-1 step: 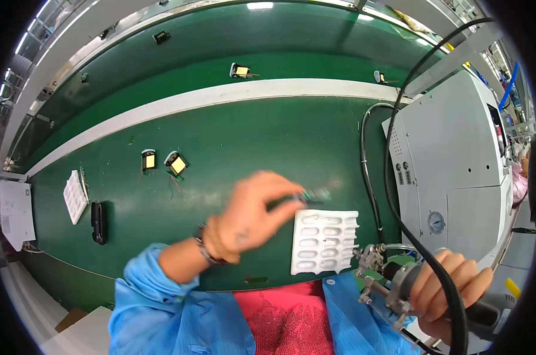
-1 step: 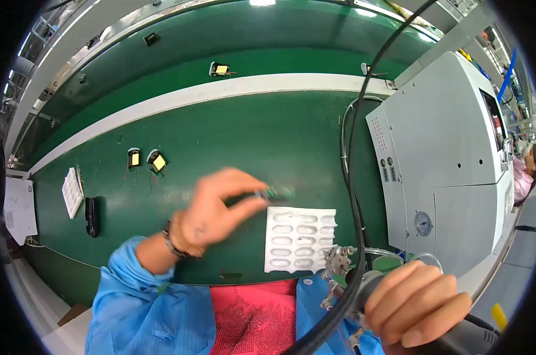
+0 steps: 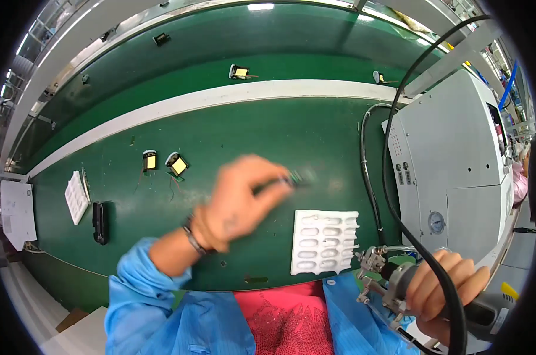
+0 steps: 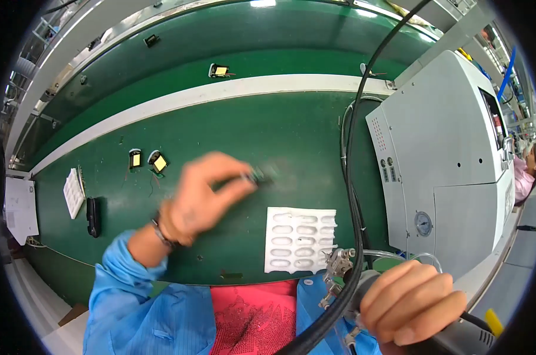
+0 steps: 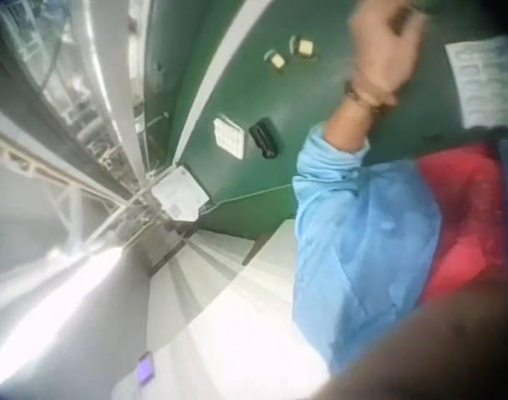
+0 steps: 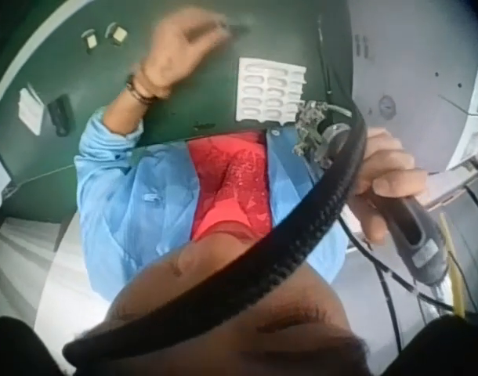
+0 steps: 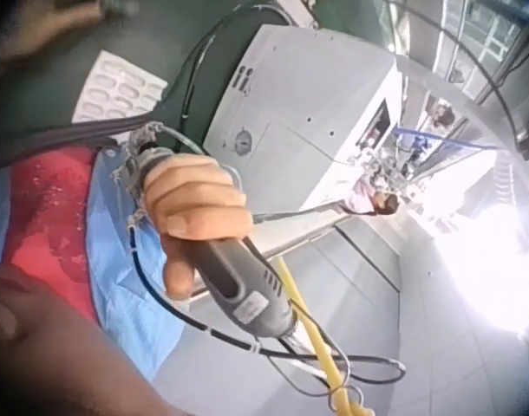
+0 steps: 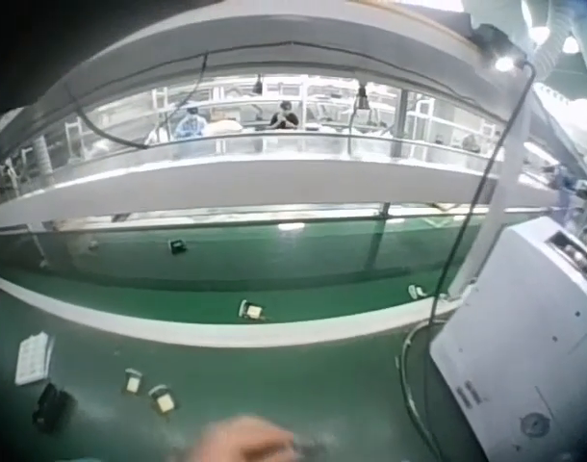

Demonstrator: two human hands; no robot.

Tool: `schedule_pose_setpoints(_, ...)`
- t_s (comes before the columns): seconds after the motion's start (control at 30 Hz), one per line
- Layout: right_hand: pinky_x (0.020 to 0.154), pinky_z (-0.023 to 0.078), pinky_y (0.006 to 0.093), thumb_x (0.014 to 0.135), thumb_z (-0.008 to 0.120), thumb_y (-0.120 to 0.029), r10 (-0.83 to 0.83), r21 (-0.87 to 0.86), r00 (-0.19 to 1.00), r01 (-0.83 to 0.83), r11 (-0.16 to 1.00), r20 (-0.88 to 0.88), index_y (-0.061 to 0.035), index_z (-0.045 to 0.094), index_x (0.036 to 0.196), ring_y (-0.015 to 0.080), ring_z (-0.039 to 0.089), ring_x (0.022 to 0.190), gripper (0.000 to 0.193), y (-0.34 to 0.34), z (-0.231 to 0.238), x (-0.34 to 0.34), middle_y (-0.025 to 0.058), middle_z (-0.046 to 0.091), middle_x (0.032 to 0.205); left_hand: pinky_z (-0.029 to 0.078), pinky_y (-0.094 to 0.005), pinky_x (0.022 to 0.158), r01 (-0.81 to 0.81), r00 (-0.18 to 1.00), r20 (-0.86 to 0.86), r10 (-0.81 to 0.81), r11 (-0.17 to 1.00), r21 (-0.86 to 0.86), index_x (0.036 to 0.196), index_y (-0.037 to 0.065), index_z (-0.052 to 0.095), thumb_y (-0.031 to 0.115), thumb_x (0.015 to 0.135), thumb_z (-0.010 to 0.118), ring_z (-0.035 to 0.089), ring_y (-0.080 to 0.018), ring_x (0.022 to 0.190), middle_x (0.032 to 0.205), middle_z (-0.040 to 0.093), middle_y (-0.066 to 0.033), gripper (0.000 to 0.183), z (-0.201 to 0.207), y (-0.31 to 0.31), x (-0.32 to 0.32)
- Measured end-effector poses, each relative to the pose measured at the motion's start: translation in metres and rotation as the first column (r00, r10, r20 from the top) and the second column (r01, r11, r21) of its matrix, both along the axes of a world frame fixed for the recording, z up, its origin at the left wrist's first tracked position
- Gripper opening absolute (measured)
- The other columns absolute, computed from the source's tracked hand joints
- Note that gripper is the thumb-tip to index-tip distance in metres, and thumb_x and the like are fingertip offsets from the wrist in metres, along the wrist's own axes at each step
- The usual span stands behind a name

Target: The person assembles small circuit boards into plastic housings using an electric screwdriver.

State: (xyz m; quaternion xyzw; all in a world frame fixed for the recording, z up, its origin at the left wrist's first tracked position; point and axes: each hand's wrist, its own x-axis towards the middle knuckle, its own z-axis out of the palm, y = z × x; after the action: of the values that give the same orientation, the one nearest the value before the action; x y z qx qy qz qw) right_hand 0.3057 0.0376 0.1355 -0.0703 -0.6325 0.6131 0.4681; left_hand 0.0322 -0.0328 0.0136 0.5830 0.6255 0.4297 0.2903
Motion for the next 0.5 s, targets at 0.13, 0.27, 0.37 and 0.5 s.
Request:
schedule_pose_setpoints(0.13,0.045,0.051,0.0273,0.078,0.080,-0.018,0.083,-0.036,0.996,-0.082,0.996,0.040,-0.0048,0.049,0.088,0.0177,0.058,0.046,0.034,0.001,-0.007,0.009,0.0055,0.059,0.059,0.050,-0.0369,0.082,-0.409,0.854,-0.316,0.413,0.909,0.084,0.097,0.002,0.069,0.020,0.083,0.069,0.065,-0.0293,0.091,0.093,0.068,-0.0161,0.022,-0.006,0.051,-0.114)
schedule_pose_setpoints(0.27,0.045,0.050,0.0235,0.082,0.077,-0.031,0.126,0.015,0.991,-0.127,0.992,0.042,-0.0042,0.047,0.090,0.0139,0.058,0.047,0.041,0.007,-0.017,0.007,0.0026,0.058,0.058,0.047,-0.0408,0.092,-0.444,0.464,-0.721,0.514,0.840,0.312,0.109,0.003,0.065,0.017,0.084,0.067,0.059,-0.0342,0.106,0.109,0.065,-0.0171,0.029,-0.020,0.071,-0.197)
schedule_pose_setpoints(0.37,0.046,0.049,0.0242,0.082,0.077,-0.027,0.087,0.031,0.987,-0.092,0.995,0.134,-0.0047,0.048,0.091,0.0143,0.059,0.048,0.038,0.005,-0.005,0.012,0.0024,0.059,0.058,0.044,-0.0420,0.098,-0.153,0.665,-0.711,0.226,0.974,0.166,0.114,0.004,0.063,0.015,0.083,0.067,0.056,-0.0342,0.113,0.119,0.063,-0.0156,0.033,-0.040,0.099,-0.187)
schedule_pose_setpoints(0.5,0.045,0.049,0.0235,0.080,0.079,-0.025,0.023,0.056,0.995,-0.028,0.998,0.101,-0.0050,0.048,0.091,0.0137,0.059,0.047,0.039,0.002,-0.009,0.011,0.0024,0.059,0.058,0.047,-0.0400,0.094,-0.073,0.742,-0.665,0.086,0.996,0.046,0.119,0.005,0.060,0.011,0.082,0.067,0.059,-0.0352,0.108,0.114,0.064,-0.0180,0.038,-0.064,0.121,-0.189)
